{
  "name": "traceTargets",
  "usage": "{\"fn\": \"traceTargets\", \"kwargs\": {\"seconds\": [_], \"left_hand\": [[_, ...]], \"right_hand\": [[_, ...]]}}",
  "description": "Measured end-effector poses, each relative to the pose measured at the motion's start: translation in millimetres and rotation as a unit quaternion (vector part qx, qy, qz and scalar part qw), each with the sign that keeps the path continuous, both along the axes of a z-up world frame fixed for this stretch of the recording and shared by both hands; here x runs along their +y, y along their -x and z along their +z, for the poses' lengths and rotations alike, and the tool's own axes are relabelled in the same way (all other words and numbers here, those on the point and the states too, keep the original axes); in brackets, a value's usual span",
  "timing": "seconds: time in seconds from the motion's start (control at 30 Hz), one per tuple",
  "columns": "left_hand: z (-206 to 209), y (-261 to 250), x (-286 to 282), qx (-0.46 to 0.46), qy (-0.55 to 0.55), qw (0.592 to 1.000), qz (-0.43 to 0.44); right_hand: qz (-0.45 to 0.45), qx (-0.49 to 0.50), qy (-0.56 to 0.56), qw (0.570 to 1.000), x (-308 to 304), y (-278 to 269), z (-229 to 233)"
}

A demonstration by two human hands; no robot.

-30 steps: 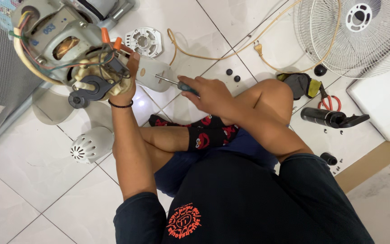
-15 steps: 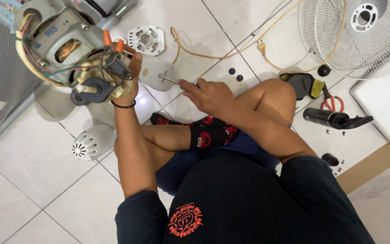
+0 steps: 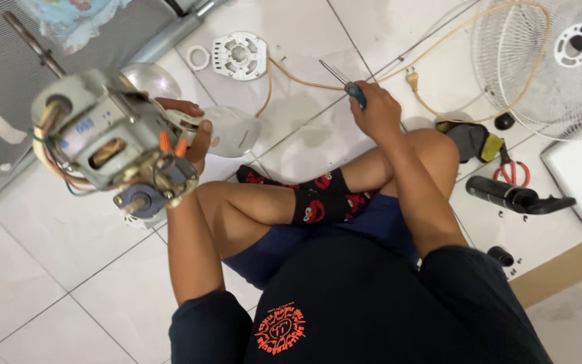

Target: The person sits on the floor and uses a screwdriver to remove screws from the fan motor housing and base. They detach the motor assembly from the fan body, then wipe the motor with a cloth. The person continues to unscrew and reposition components throughout the clip.

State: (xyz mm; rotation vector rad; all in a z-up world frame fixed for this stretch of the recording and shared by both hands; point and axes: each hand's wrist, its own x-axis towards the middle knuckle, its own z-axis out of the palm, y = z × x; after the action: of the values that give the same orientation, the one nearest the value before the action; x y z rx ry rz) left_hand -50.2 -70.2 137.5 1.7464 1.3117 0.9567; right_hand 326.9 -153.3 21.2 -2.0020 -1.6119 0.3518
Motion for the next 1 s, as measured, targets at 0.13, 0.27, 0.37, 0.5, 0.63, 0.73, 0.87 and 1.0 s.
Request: {"fn": "traceTargets", "kwargs": {"seconds": [0.13,0.27,0.37,0.5,0.63,0.73,0.87,1.0], "left_hand": [[4,5,-16,-0.013,0.003,1.000,-0.005],[5,3,-30,-0.029,0.003,0.999,-0.015],[1,-2,-33,-0.038,-0.001,0.999,-0.026],[-5,-10,-26,-0.041,-0.004,0.998,-0.045],[-12,-14,-9,-0.047,-0.023,0.998,-0.042],[-16,-9,3,-0.056,-0.036,0.998,-0.023],[-13,-3,12,-0.071,-0.037,0.997,-0.012],[-9,4,17,-0.150,-0.053,0.987,0.016]], "right_hand": [[0.021,-0.002,0.082,0.996,38,-2,-74],[0.022,-0.016,0.093,0.995,56,0,-109],[0.030,-0.032,0.064,0.997,66,-2,-118],[0.052,-0.040,0.068,0.996,77,0,-120],[0.076,-0.048,0.061,0.994,85,3,-118],[0.083,-0.050,0.061,0.993,84,4,-116],[0.066,-0.007,0.056,0.996,78,2,-103],[0.060,0.043,0.036,0.997,59,-9,-66]]}}
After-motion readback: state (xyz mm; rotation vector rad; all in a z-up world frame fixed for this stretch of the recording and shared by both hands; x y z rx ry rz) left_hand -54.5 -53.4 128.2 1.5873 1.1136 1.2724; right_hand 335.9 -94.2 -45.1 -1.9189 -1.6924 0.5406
